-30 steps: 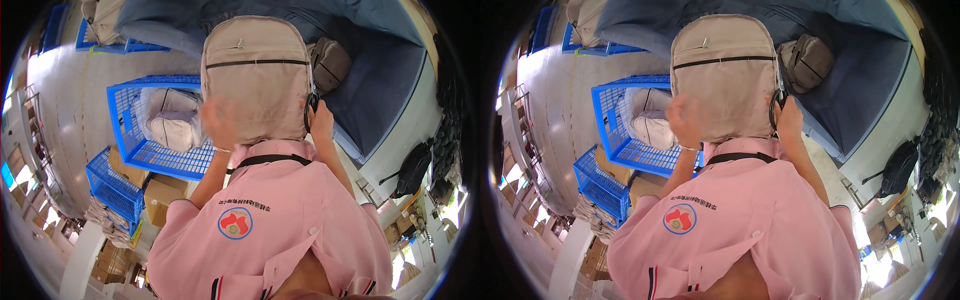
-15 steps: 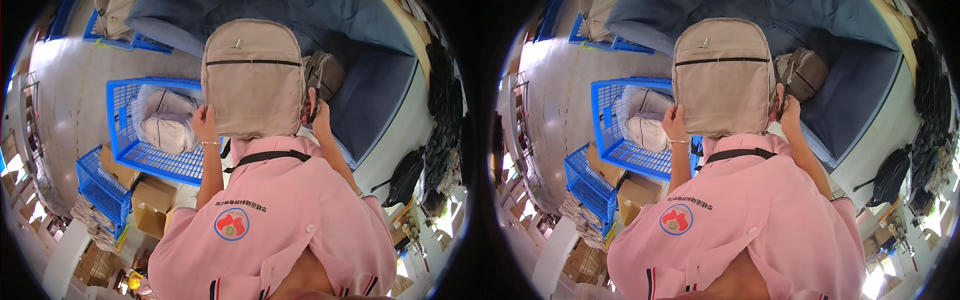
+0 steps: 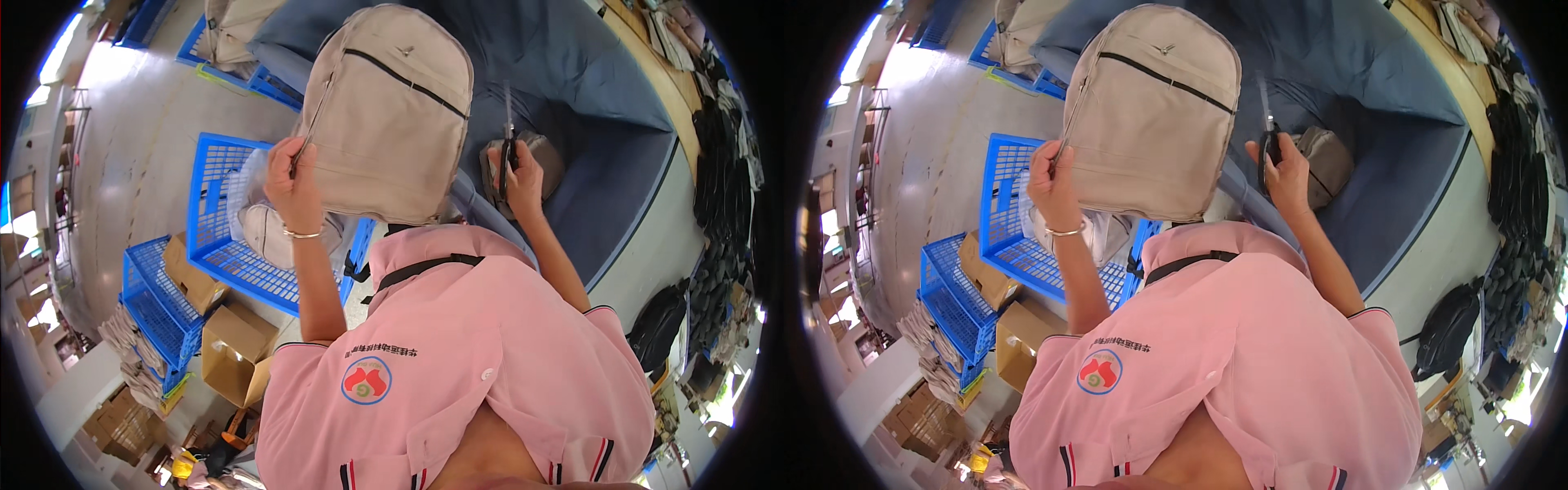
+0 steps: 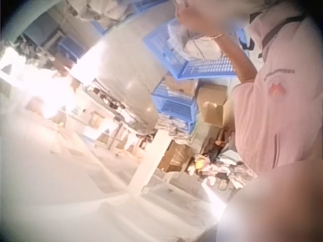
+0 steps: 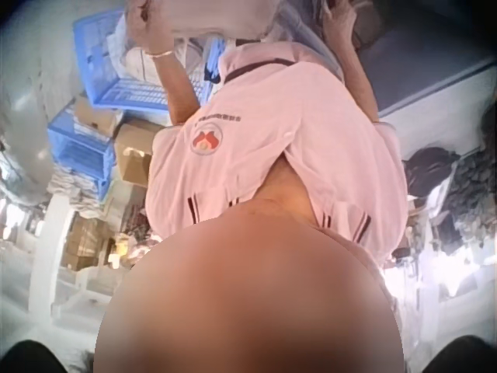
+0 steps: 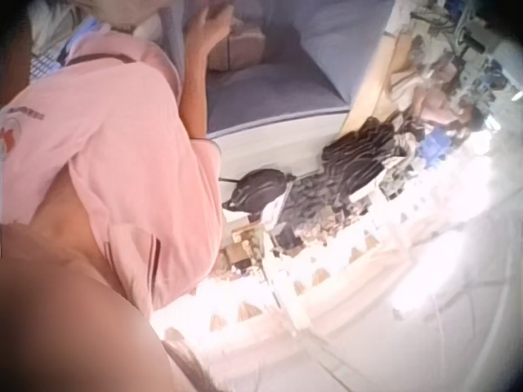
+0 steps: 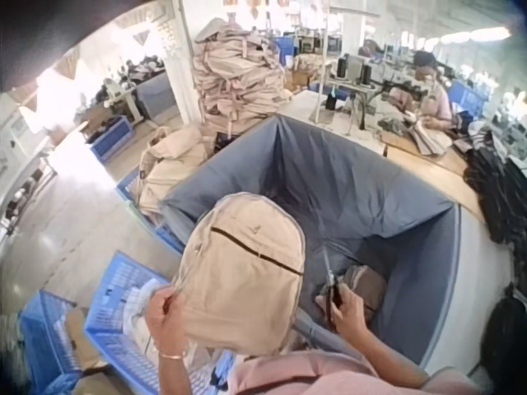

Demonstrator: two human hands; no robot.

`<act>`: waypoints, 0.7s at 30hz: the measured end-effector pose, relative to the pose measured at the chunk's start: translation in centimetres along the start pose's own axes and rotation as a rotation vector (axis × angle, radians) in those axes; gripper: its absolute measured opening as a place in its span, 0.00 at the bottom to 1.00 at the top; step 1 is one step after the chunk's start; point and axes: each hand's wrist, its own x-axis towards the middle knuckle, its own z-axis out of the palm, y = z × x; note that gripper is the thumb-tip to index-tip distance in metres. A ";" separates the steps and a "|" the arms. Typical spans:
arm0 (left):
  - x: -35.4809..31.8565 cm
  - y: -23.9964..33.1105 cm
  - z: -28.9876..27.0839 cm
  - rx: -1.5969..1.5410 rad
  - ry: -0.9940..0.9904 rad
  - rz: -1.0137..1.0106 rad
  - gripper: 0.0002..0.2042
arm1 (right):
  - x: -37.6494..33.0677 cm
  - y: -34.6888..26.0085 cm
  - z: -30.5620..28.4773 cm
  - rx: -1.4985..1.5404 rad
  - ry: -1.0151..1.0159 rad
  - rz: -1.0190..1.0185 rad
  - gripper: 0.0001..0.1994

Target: Trim loose threads and excess material from finished backpacks using scissors.

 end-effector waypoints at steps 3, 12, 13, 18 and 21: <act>2.3 3.9 -2.2 -0.029 -0.181 0.168 0.06 | 2.0 -7.4 -2.2 -0.204 -0.004 -0.372 0.22; 7.7 9.7 -3.6 0.348 -0.530 0.650 0.06 | 7.0 -15.3 -7.2 -0.536 -0.165 -1.055 0.29; 8.0 9.6 -3.5 0.344 -0.536 0.651 0.06 | 7.3 -14.8 -7.4 -0.557 -0.250 -1.018 0.28; 9.3 8.7 -2.1 0.100 -0.688 0.541 0.06 | 7.2 -13.8 -7.2 -0.583 -0.339 -0.997 0.27; 9.7 8.0 -1.3 0.055 -0.701 0.539 0.05 | 7.3 -14.4 -7.4 -0.595 -0.361 -0.953 0.26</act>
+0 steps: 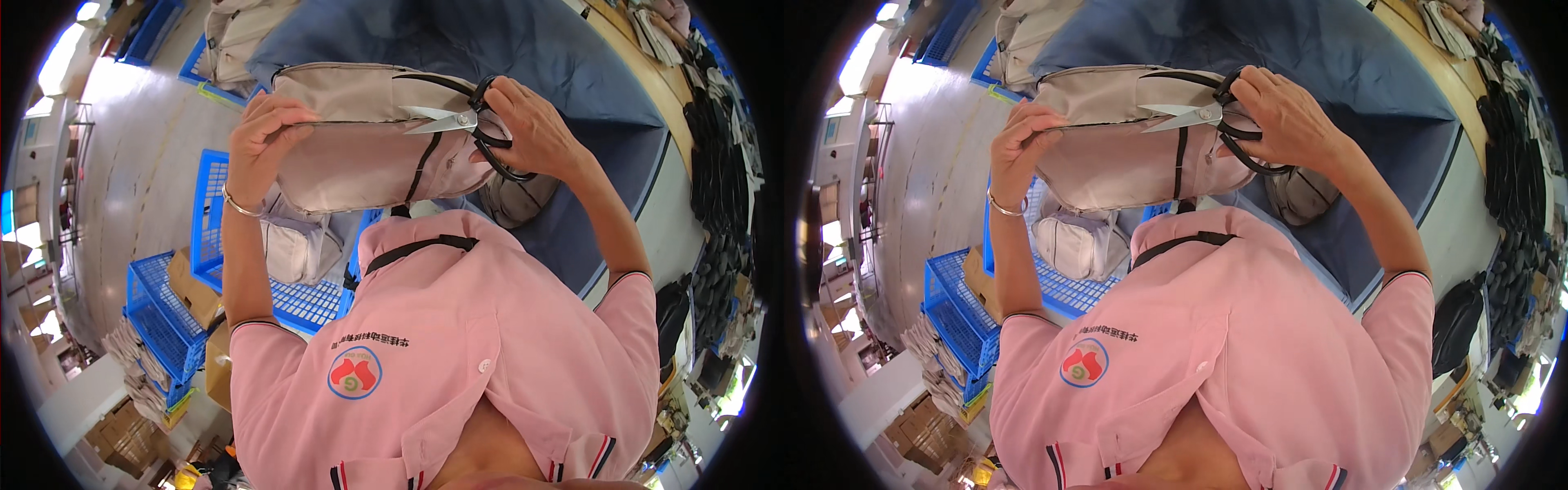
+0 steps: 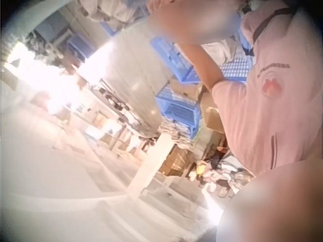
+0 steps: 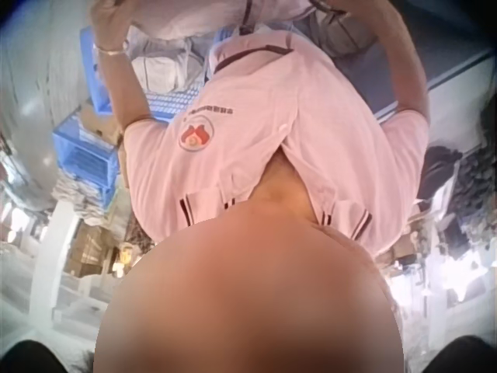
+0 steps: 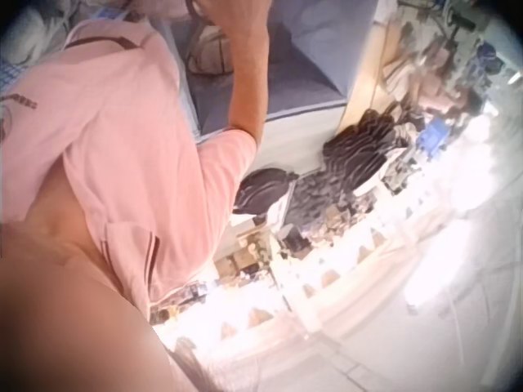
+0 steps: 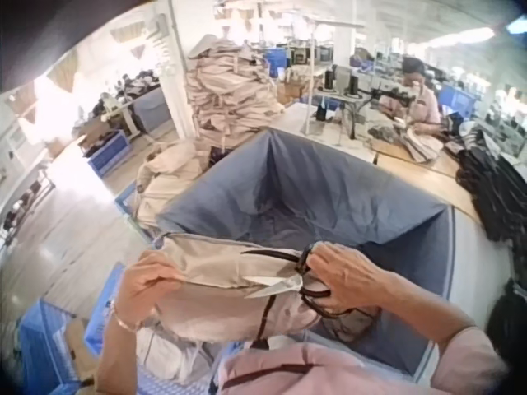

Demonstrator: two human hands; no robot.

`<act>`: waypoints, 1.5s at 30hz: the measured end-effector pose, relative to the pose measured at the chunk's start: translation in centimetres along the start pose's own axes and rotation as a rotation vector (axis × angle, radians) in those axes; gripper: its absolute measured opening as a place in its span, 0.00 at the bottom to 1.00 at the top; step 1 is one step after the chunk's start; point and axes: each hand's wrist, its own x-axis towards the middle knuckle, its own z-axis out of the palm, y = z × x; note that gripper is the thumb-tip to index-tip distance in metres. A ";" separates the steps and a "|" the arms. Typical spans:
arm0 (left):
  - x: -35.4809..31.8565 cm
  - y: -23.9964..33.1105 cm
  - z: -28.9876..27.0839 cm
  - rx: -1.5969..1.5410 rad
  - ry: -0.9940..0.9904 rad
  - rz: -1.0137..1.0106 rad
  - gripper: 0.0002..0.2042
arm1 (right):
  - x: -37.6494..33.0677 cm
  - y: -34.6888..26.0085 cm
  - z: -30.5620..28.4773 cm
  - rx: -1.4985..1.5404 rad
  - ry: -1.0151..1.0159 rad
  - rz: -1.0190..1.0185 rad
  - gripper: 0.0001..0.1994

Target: Trim loose threads and excess material from finished backpacks using scissors.

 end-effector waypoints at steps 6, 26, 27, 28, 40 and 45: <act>1.1 -0.9 0.2 -0.034 -0.047 0.026 0.04 | 0.8 -0.1 -0.7 -0.011 -0.094 -0.002 0.25; 1.3 -2.9 0.2 -0.132 -0.068 -0.048 0.06 | 2.2 -0.6 2.4 0.070 -0.141 -0.018 0.20; 1.1 -3.1 0.2 -0.147 -0.059 -0.045 0.06 | 2.4 -0.8 2.5 0.076 -0.143 -0.024 0.20; 1.0 -3.3 0.1 -0.152 -0.061 -0.047 0.06 | 2.6 -0.9 2.4 0.053 -0.099 -0.002 0.19; -25.4 -12.3 -11.9 -0.025 0.837 -1.003 0.19 | -8.3 6.4 7.8 0.584 0.267 1.240 0.17; -31.1 -15.8 -11.2 -0.036 0.923 -1.260 0.21 | -21.0 5.4 13.9 0.540 0.237 1.750 0.22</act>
